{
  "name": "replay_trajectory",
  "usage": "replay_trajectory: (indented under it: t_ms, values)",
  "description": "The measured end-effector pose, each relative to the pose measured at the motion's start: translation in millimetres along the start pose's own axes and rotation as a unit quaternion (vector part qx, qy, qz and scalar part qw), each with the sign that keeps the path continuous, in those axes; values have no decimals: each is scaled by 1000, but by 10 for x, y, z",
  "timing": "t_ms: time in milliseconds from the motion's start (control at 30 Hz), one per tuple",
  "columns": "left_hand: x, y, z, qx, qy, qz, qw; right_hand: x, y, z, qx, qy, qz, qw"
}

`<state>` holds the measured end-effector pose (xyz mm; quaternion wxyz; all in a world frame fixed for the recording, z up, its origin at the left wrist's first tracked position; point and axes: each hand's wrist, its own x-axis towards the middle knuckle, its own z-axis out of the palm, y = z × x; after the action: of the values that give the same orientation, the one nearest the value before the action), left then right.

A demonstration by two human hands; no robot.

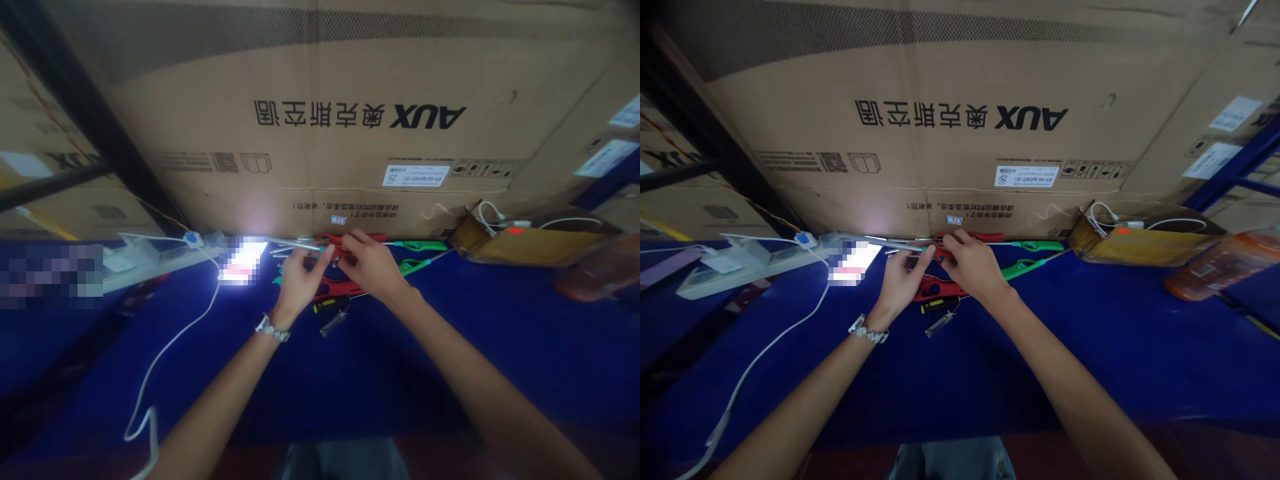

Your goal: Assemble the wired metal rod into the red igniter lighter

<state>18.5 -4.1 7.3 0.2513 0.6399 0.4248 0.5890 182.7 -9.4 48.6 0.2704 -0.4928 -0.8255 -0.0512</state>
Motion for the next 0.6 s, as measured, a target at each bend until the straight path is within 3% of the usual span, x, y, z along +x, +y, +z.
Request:
replay_trajectory:
  t_ms: [133,233,367,500,600]
  values:
    - [75,-33,137,-142,-18,-75,987,-53,-63,22,33,25,53,998]
    - [105,-122,163,-256,26,-151,954,-129,4,100,85,45,89,991]
    - [129,-181,120,-352,89,-246,899,-272,124,271,246,-1,108,963]
    - [101,-107,62,-389,30,-291,873,-376,125,427,381,-5,99,919]
    - [71,-39,-18,-358,12,-286,889,-431,66,404,344,18,91,934]
